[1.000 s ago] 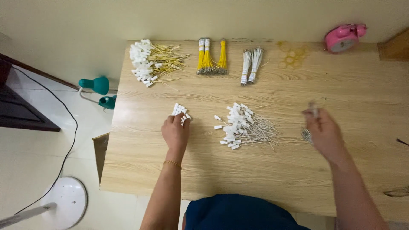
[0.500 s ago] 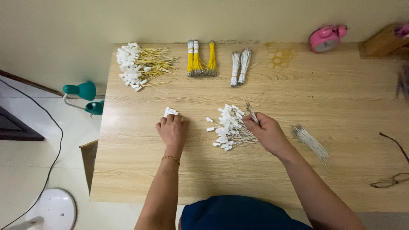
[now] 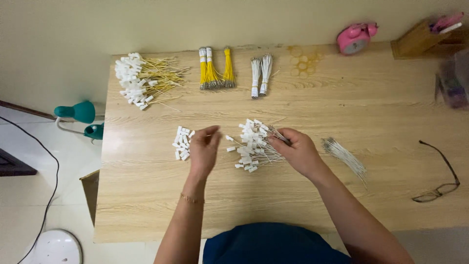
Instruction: Manually assembling electrical connectors by inserting wire leads into plastic housings.
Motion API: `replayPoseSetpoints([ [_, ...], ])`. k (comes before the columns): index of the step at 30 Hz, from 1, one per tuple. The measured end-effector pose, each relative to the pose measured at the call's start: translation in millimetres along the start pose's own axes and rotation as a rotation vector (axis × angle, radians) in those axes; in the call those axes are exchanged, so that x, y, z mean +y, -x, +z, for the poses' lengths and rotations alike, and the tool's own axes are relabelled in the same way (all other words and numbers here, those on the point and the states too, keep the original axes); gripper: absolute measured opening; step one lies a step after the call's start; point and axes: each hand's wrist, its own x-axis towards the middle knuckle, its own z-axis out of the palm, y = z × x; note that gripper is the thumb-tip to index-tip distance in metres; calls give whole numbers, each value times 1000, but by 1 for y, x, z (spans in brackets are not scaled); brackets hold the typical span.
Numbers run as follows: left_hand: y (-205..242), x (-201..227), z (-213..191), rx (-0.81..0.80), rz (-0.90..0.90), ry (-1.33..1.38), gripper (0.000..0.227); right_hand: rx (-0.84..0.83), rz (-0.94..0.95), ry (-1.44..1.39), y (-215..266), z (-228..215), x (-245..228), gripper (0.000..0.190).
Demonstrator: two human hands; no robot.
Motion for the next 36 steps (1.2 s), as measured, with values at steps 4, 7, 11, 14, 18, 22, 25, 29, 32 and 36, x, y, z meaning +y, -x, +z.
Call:
replayPoseSetpoints([
  [4,28,38,15,-261,-186,618,19,25,-24,136,12,-2,-46,18],
  [7,38,51,22,-410,-230,927,19,17,-130,137,14,-7,-57,17],
  [11,44,62,23,-483,-246,1059,17,4,-127,224,15,-10,-64,19],
  [14,45,61,23,-504,-248,1076,17,-13,-90,214,17,-10,-68,19],
  [18,49,57,24,-530,-257,1086,17,-29,-71,234,20,-9,-72,20],
  [22,49,58,25,-557,-253,1078,17,-16,-127,306,19,-8,-72,18],
  [25,48,60,27,-581,-244,1083,18,-44,-117,207,20,-6,-72,17],
  [29,47,59,28,-560,-275,1073,18,-68,-127,210,20,-6,-70,16],
  [32,47,58,29,-537,-293,1065,17,-79,-44,218,20,-5,-66,17],
  [36,47,54,33,-503,-290,1037,17,-72,-148,245,18,-1,-63,16],
])
